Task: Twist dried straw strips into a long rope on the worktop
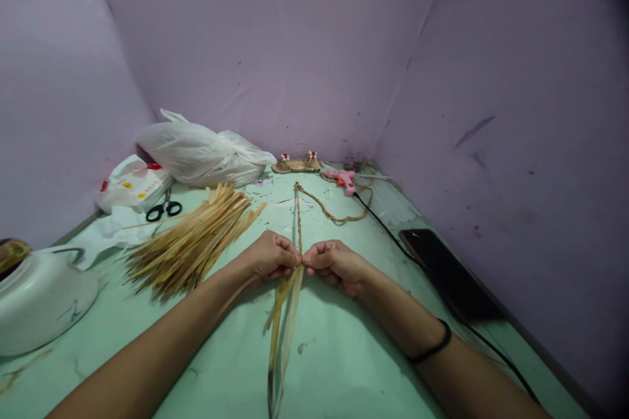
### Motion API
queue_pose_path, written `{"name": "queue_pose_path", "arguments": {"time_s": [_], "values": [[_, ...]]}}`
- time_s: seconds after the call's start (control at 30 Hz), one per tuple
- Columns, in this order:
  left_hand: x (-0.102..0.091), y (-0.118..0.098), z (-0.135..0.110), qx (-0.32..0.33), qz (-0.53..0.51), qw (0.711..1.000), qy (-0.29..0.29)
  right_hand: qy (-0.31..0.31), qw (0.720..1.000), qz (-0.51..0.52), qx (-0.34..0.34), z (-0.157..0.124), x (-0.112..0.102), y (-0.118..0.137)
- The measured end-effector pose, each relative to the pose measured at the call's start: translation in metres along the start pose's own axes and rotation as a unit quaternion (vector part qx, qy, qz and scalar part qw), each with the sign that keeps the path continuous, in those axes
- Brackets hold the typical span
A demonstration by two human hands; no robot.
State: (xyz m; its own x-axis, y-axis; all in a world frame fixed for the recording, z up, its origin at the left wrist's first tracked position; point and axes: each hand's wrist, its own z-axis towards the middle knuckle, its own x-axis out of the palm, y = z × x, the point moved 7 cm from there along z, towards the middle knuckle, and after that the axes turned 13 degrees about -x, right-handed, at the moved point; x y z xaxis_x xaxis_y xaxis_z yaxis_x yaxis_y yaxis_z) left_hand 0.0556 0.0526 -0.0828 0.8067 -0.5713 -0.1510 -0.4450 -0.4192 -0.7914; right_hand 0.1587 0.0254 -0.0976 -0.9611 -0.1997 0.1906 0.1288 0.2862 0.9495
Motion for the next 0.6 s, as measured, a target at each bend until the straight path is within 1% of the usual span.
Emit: {"name": "queue_pose_path", "arguments": {"time_s": [0.1, 0.17, 0.23, 0.27, 0.33, 0.4, 0.47, 0.57, 0.6], "values": [[-0.002, -0.006, -0.003, 0.048, 0.083, 0.994, -0.055, -0.018, 1.0, -0.014, -0.02, -0.001, 0.001, 0.001], [-0.001, -0.012, -0.008, 0.098, 0.161, 0.977, -0.103, -0.032, 0.999, -0.027, -0.026, 0.0, 0.001, 0.0], [0.001, -0.016, -0.014, 0.125, 0.24, 0.954, -0.131, -0.049, 0.997, -0.044, -0.026, 0.0, 0.001, 0.0], [0.002, -0.017, -0.016, 0.123, 0.274, 0.944, -0.14, -0.058, 0.997, -0.053, -0.026, 0.0, 0.001, 0.0], [0.0, -0.017, -0.021, 0.094, 0.324, 0.928, -0.158, -0.075, 0.994, -0.07, -0.031, -0.001, 0.001, 0.001], [-0.001, -0.016, -0.027, 0.056, 0.351, 0.917, -0.181, -0.084, 0.993, -0.076, -0.038, -0.003, 0.003, 0.003], [0.001, -0.017, -0.036, 0.03, 0.37, 0.905, -0.208, -0.083, 0.993, -0.068, -0.04, -0.004, 0.006, 0.002], [0.015, -0.02, -0.053, 0.016, 0.403, 0.877, -0.263, -0.09, 0.994, -0.047, -0.044, -0.005, 0.007, 0.0], [0.023, -0.019, -0.058, 0.014, 0.41, 0.872, -0.268, -0.097, 0.993, -0.041, -0.043, -0.005, 0.006, -0.002]]}}
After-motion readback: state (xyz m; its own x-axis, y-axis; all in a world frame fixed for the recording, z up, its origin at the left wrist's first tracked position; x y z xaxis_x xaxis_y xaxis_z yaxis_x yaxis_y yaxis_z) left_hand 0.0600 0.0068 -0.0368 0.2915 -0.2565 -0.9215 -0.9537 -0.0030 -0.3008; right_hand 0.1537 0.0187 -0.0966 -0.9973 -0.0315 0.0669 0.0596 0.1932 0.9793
